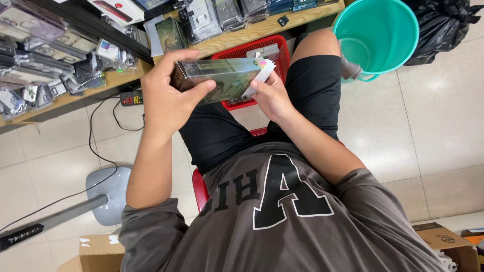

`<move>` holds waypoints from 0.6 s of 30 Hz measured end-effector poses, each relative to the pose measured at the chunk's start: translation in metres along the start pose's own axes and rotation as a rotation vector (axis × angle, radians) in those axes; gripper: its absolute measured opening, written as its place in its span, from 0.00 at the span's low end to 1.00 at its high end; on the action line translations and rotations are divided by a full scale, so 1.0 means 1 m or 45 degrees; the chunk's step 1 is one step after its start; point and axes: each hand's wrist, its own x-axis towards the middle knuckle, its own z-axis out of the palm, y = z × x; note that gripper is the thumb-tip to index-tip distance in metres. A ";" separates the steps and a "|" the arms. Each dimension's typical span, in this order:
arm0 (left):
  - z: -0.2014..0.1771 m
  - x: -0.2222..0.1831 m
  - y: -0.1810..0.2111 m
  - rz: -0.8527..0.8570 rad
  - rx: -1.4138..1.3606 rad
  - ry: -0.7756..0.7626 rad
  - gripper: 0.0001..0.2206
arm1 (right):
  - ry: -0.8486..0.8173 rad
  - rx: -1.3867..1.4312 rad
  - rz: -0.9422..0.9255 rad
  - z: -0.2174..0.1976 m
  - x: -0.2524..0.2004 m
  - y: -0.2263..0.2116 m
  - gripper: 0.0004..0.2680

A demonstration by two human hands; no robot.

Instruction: The person picks up a boxed phone accessory from a basket, wipes the box with a gray cloth, opens the box to remove several white packets, and then wipes a tempered glass screen protector taken from one of the packets.

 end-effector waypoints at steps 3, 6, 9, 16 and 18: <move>-0.006 0.001 -0.011 -0.127 -0.009 -0.033 0.19 | -0.017 0.024 0.041 0.002 0.004 -0.004 0.20; -0.015 0.003 -0.022 -0.219 -0.107 -0.008 0.18 | 0.000 0.009 0.068 0.008 0.004 -0.011 0.19; -0.024 0.003 -0.028 -0.299 -0.174 0.039 0.17 | 0.039 0.024 0.133 0.012 0.002 -0.020 0.19; -0.024 0.004 -0.039 -0.316 -0.167 -0.019 0.16 | 0.018 -0.084 0.216 0.008 -0.001 -0.015 0.23; -0.027 0.002 -0.049 -0.334 -0.210 -0.007 0.15 | 0.035 -0.087 0.187 0.005 -0.003 -0.012 0.23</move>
